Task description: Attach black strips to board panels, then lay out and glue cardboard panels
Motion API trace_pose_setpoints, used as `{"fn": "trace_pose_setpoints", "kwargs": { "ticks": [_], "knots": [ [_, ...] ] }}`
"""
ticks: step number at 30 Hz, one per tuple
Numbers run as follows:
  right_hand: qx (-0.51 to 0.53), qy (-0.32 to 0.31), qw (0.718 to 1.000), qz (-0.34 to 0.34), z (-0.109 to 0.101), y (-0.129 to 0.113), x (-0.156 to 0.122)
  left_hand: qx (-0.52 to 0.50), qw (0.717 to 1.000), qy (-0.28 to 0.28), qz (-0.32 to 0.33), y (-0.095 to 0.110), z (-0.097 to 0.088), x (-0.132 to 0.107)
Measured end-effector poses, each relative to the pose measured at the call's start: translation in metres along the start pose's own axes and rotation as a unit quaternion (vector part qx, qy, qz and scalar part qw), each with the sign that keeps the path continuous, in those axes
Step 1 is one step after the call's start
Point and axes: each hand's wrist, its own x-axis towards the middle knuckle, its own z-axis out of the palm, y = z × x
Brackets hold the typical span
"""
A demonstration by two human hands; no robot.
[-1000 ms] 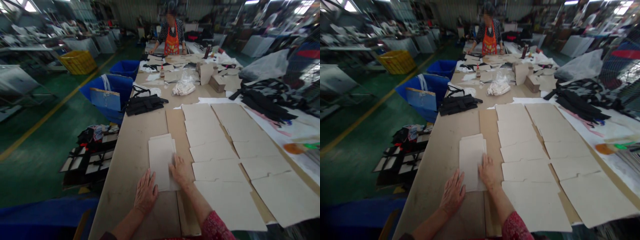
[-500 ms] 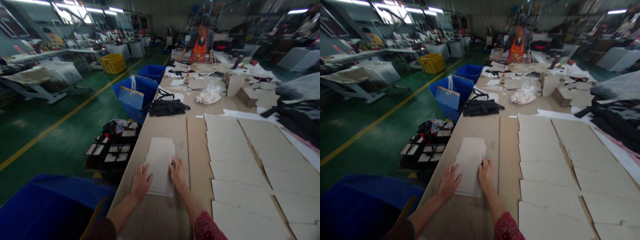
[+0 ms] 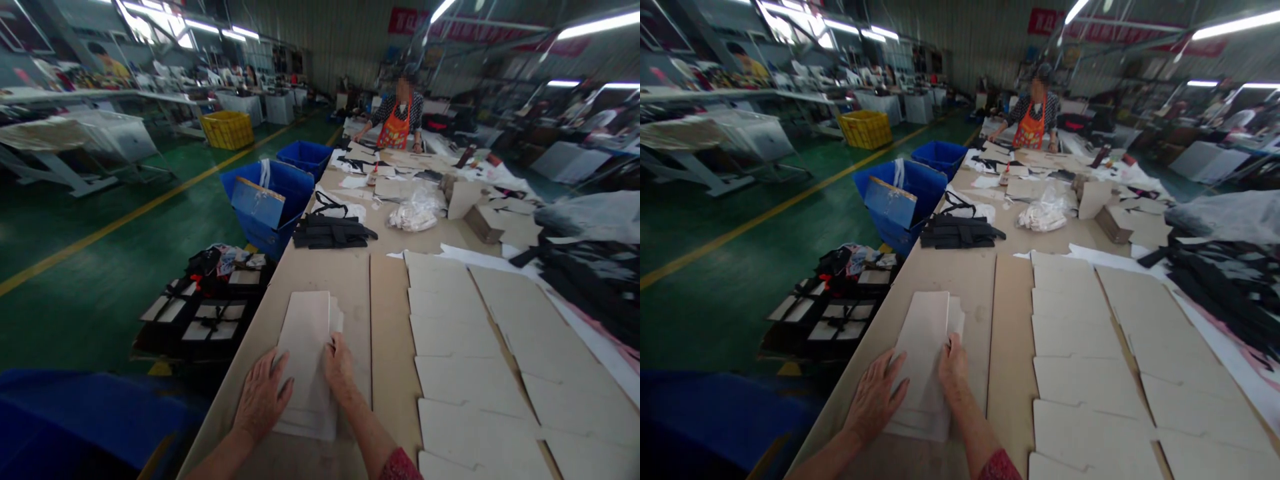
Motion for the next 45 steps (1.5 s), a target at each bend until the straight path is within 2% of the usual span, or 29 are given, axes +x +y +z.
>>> {"fn": "trace_pose_setpoints", "kwargs": {
  "ticks": [2,4,8,11,13,16,22,25,27,29,33,36,40,45],
  "knots": [
    [0.007,-0.030,0.999,-0.020,-0.019,0.001,0.021,0.013,1.000,0.004,0.014,-0.002,0.000,0.000],
    [0.009,-0.056,0.998,-0.040,-0.049,0.003,0.055,0.029,0.999,0.007,0.033,-0.003,-0.002,0.001],
    [-0.038,-0.095,0.993,-0.061,-0.115,0.013,0.149,0.049,0.997,0.013,0.065,-0.004,-0.007,0.003],
    [-0.107,-0.122,0.984,-0.075,-0.145,0.021,0.218,0.058,0.996,0.015,0.066,-0.005,-0.007,0.003],
    [-0.156,-0.131,0.975,-0.084,-0.150,0.026,0.254,0.066,0.996,0.013,0.056,-0.006,-0.005,0.002],
    [-0.221,-0.132,0.962,-0.094,-0.141,0.034,0.290,0.069,0.996,0.010,0.048,-0.009,-0.002,0.000],
    [-0.298,-0.121,0.941,-0.108,-0.121,0.037,0.320,0.059,0.997,0.000,0.056,-0.008,-0.006,0.002],
    [-0.308,-0.095,0.939,-0.117,-0.120,0.031,0.316,0.048,0.997,-0.028,0.045,-0.002,-0.013,0.003],
    [-0.299,-0.084,0.942,-0.130,-0.116,0.028,0.299,0.040,0.997,-0.053,0.034,0.002,-0.017,0.004],
    [-0.277,-0.095,0.946,-0.143,-0.107,0.029,0.264,0.031,0.997,-0.073,0.022,0.005,-0.019,0.005],
    [-0.228,-0.164,0.948,-0.152,-0.075,0.043,0.163,0.014,0.996,-0.082,0.015,0.007,-0.020,0.005],
    [-0.191,-0.135,0.965,-0.123,-0.049,0.048,0.111,0.004,0.997,-0.079,0.015,0.007,-0.019,0.005],
    [-0.175,-0.088,0.976,-0.100,-0.031,0.035,0.099,-0.001,0.997,-0.077,0.012,0.007,-0.019,0.006],
    [-0.130,-0.054,0.981,-0.136,-0.038,0.013,0.088,-0.006,0.997,-0.073,0.012,0.009,-0.022,0.004]
  ]
}}
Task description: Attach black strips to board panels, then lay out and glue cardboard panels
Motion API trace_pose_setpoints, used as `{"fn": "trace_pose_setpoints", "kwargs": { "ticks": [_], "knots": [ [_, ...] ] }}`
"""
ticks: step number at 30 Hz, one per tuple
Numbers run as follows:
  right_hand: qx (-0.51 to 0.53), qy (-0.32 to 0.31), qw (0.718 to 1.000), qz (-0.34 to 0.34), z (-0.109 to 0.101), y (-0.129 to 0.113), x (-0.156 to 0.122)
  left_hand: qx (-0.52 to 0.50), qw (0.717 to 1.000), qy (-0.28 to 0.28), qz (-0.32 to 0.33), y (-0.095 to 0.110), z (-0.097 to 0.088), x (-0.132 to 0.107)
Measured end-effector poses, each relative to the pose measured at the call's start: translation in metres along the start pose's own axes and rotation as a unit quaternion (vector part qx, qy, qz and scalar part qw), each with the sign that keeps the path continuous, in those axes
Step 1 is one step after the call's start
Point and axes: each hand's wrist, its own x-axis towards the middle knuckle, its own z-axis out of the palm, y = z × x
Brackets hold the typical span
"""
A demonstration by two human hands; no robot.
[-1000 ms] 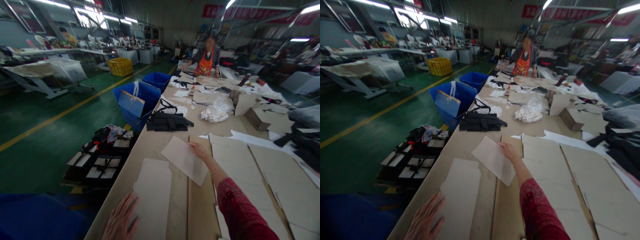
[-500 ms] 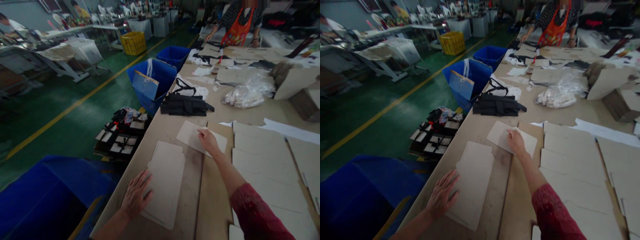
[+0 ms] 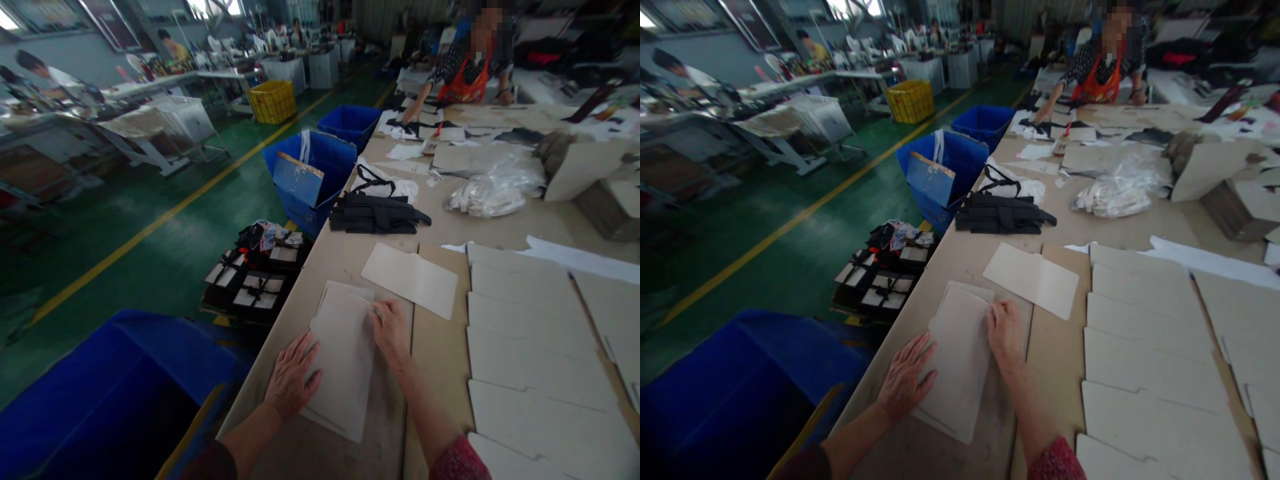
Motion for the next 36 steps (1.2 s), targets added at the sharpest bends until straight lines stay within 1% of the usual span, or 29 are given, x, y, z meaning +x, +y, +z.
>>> {"fn": "trace_pose_setpoints", "kwargs": {
  "ticks": [1,2,3,5,6,7,9,12,14,15,16,18,20,21,22,23,24,26,27,29,31,33,36],
  "knots": [
    [0.031,0.006,0.999,0.005,-0.002,-0.004,-0.004,0.000,1.000,-0.002,0.000,0.000,0.000,0.000],
    [0.074,0.008,0.997,0.029,-0.003,-0.007,-0.009,0.001,1.000,-0.004,-0.001,0.001,0.000,-0.001],
    [0.122,0.006,0.990,0.067,-0.003,-0.009,-0.013,0.001,1.000,-0.005,-0.002,0.001,0.000,-0.001],
    [0.198,-0.001,0.968,0.156,0.001,-0.013,-0.021,0.003,1.000,-0.006,-0.003,0.001,-0.001,-0.001],
    [0.222,-0.004,0.957,0.188,0.004,-0.015,-0.025,0.003,1.000,-0.005,-0.002,0.002,-0.001,0.000],
    [0.239,-0.009,0.949,0.204,0.009,-0.017,-0.031,0.005,1.000,-0.005,0.000,0.002,-0.002,0.000],
    [0.246,-0.027,0.946,0.210,0.019,-0.020,-0.046,0.010,1.000,-0.003,0.004,0.001,-0.002,0.000],
    [0.231,-0.055,0.946,0.219,0.036,-0.026,-0.075,0.018,1.000,0.004,0.007,0.000,0.000,0.000],
    [0.237,-0.064,0.944,0.221,0.038,-0.027,-0.084,0.018,1.000,0.013,0.010,-0.002,0.002,-0.001],
    [0.251,-0.065,0.942,0.214,0.035,-0.026,-0.083,0.017,1.000,0.020,0.010,-0.004,0.004,-0.001],
    [0.269,-0.068,0.939,0.201,0.026,-0.024,-0.077,0.016,0.999,0.026,0.010,-0.005,0.005,-0.001],
    [0.291,-0.091,0.937,0.170,-0.003,-0.015,-0.050,0.020,0.999,0.039,0.012,-0.007,0.007,-0.001],
    [0.279,-0.161,0.936,0.142,-0.043,-0.002,-0.009,0.026,0.998,0.046,0.024,-0.009,0.009,0.000],
    [0.260,-0.222,0.931,0.126,-0.063,0.006,0.014,0.028,0.998,0.048,0.030,-0.010,0.009,0.001],
    [0.227,-0.275,0.929,0.096,-0.080,0.014,0.037,0.028,0.998,0.050,0.035,-0.010,0.009,0.001],
    [0.172,-0.292,0.939,0.064,-0.093,0.022,0.059,0.028,0.998,0.052,0.036,-0.011,0.010,0.001],
    [0.116,-0.294,0.948,0.042,-0.102,0.029,0.080,0.026,0.998,0.051,0.034,-0.012,0.010,0.000],
    [0.058,-0.281,0.958,0.023,-0.106,0.043,0.114,0.023,0.998,0.045,0.029,-0.014,0.012,-0.001],
    [0.042,-0.273,0.961,0.020,-0.103,0.048,0.127,0.021,0.999,0.042,0.027,-0.015,0.013,-0.003],
    [0.018,-0.258,0.966,0.017,-0.091,0.058,0.143,0.018,0.999,0.036,0.025,-0.016,0.016,-0.005],
    [-0.009,-0.239,0.971,0.014,-0.077,0.064,0.148,0.022,0.999,0.034,0.022,-0.017,0.018,-0.006],
    [-0.035,-0.219,0.975,0.013,-0.067,0.067,0.148,0.030,0.999,0.031,0.018,-0.016,0.018,-0.006],
    [-0.071,-0.188,0.979,0.017,-0.058,0.067,0.145,0.035,0.999,0.032,0.019,-0.014,0.015,-0.005]
  ]
}}
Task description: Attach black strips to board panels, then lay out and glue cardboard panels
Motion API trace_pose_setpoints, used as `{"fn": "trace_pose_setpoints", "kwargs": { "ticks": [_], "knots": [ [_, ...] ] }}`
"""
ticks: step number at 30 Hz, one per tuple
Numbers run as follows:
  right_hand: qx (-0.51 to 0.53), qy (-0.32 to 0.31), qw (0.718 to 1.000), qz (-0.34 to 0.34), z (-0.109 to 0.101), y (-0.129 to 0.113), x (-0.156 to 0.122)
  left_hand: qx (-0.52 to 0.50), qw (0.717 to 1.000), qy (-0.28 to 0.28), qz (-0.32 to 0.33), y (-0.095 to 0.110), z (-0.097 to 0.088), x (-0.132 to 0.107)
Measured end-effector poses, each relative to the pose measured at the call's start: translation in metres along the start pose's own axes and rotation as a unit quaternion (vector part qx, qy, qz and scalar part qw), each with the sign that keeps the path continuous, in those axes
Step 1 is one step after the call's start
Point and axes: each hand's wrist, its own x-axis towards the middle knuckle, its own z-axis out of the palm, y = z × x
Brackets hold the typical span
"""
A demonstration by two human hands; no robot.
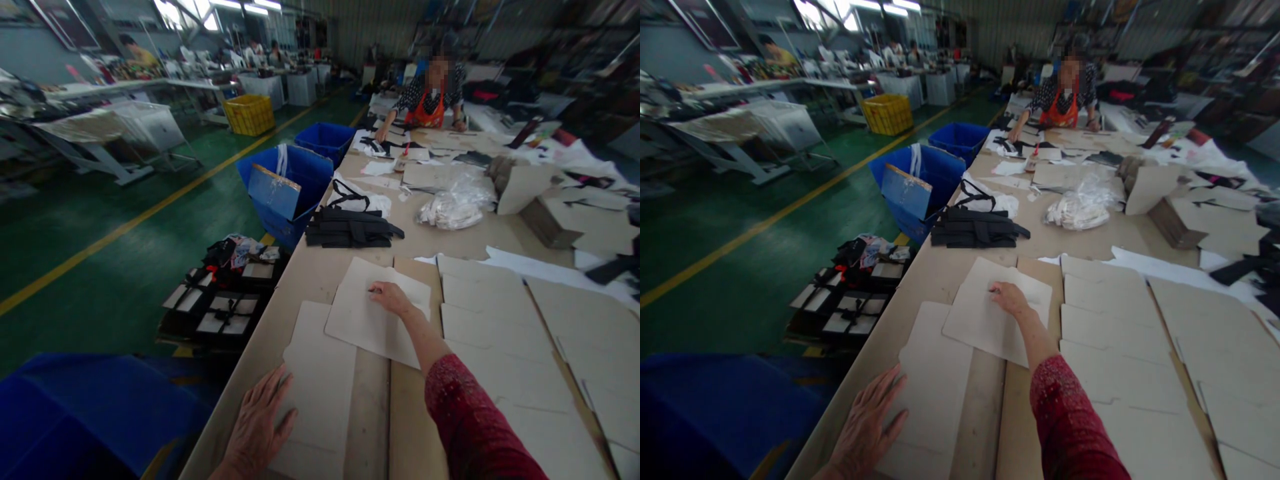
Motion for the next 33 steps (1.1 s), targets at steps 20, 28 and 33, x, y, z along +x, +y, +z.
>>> {"fn": "trace_pose_setpoints", "kwargs": {
  "ticks": [20,28,33],
  "knots": [
    [0.086,0.187,0.978,0.032,0.184,-0.107,-0.198,-0.058,0.996,0.068,-0.012,0.002,0.008,0.001],
    [0.308,0.203,0.919,0.137,0.191,-0.119,-0.225,-0.315,0.913,0.055,-0.253,0.040,-0.004,-0.054],
    [0.364,0.195,0.891,0.186,0.185,-0.137,-0.247,-0.436,0.816,0.055,-0.375,0.046,-0.020,-0.073]
  ]
}}
